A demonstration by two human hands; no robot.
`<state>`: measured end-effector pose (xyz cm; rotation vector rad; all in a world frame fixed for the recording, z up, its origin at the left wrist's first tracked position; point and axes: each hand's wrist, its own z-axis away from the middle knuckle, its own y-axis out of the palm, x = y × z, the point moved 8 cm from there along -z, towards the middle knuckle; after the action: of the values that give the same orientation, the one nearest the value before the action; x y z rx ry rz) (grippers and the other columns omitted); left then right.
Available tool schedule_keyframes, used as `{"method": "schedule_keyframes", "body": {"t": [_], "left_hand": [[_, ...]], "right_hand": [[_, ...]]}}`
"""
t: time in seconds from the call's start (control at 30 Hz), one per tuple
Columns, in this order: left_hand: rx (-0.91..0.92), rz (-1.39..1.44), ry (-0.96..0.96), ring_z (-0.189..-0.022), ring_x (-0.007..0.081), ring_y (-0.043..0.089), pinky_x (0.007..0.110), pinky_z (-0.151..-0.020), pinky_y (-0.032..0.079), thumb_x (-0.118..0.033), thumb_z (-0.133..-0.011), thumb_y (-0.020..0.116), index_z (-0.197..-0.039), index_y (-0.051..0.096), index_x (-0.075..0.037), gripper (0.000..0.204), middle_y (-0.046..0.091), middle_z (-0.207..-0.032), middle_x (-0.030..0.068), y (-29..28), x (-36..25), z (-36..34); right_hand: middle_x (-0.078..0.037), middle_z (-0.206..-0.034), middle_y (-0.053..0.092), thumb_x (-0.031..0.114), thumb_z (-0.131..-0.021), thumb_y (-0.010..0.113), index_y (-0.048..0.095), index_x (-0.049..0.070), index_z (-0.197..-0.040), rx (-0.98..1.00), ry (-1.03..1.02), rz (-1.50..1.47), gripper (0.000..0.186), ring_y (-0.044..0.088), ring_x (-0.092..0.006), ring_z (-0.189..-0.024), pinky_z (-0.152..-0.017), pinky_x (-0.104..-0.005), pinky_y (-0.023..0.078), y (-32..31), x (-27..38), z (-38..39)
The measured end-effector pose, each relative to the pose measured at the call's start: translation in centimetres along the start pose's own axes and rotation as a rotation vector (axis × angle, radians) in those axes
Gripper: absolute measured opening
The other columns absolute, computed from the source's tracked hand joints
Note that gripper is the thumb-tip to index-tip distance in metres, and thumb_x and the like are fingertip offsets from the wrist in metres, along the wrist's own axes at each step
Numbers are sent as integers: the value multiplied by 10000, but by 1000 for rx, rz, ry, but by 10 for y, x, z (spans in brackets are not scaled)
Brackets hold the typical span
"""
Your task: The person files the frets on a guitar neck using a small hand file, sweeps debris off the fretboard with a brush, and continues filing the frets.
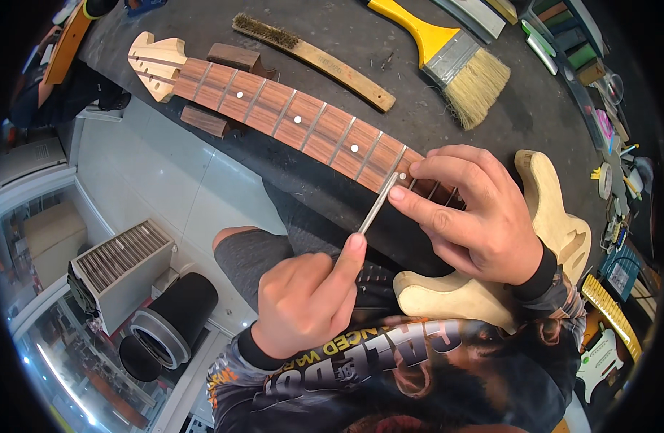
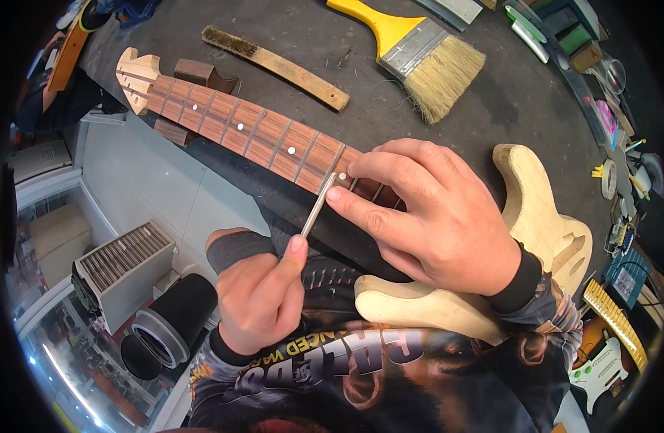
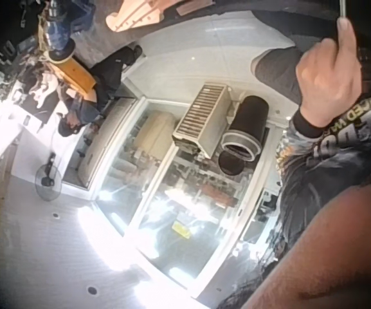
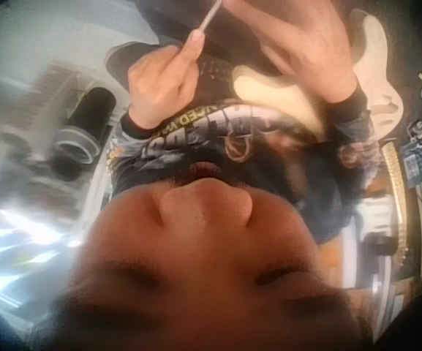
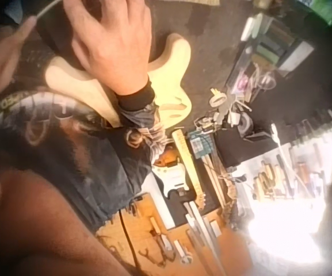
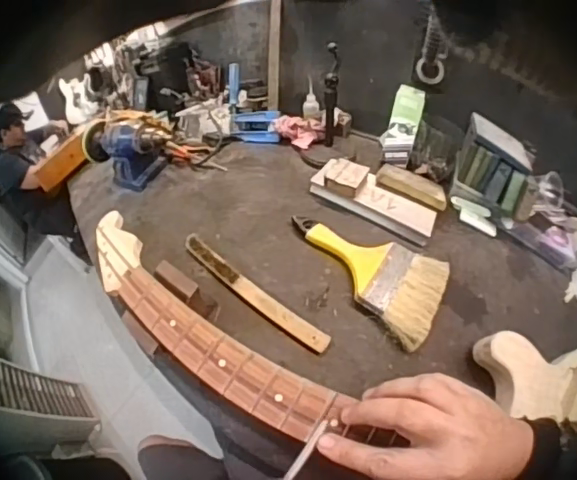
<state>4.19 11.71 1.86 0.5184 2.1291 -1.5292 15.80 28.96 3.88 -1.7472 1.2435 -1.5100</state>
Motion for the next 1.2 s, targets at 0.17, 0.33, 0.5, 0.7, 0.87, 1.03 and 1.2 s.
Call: {"method": "schedule_keyframes", "body": {"t": [0.17,0.33,0.5,0.7,0.87,1.03,1.2], "left_hand": [[-60,28,29,-562,214,559,372,-533,499,11,-790,805,-1426,770,28,637,495,-735,30,15,6,-30],[-17,56,27,-583,215,577,377,-545,505,8,-805,805,-1454,752,24,652,486,-742,36,3,3,-8],[-12,45,13,-597,220,589,387,-550,508,-11,-840,798,-1488,723,22,653,507,-767,48,8,2,-23],[-18,95,7,-570,225,576,384,-534,501,5,-819,802,-1475,733,26,660,499,-737,34,4,4,-4],[-57,132,-8,-571,239,580,394,-545,519,20,-812,793,-1454,745,32,644,507,-731,44,14,10,-30],[8,151,-34,-595,241,596,393,-559,525,19,-826,789,-1469,739,22,645,528,-758,56,5,5,-8],[-68,132,27,-637,249,632,402,-577,538,7,-831,794,-1507,705,19,681,559,-800,64,13,8,-25]], "right_hand": [[-127,-1319,689,-53,-737,859,818,169,-1409,12,-5,-2,709,696,-380,-1177,-950,-459,610,3,-1,0],[-98,-1361,702,45,-656,849,764,173,-1447,-17,-53,33,806,686,-361,-1207,-948,-472,591,2,-2,2],[-111,-1336,696,-15,-692,854,794,161,-1422,-12,-47,22,753,690,-374,-1189,-946,-466,600,4,0,-2],[-123,-1315,687,-82,-728,853,822,144,-1395,-5,-1,13,705,693,-381,-1177,-936,-457,605,1,2,-1],[-123,-1311,687,-84,-731,852,821,138,-1393,-5,-17,13,699,693,-380,-1174,-930,-453,604,4,3,-3],[-128,-1309,686,-90,-749,842,817,127,-1393,-5,-18,25,680,692,-381,-1171,-919,-451,604,0,2,-1],[-119,-1332,703,13,-714,828,782,121,-1408,-25,-58,40,703,689,-371,-1178,-943,-464,600,3,2,-4]]}}
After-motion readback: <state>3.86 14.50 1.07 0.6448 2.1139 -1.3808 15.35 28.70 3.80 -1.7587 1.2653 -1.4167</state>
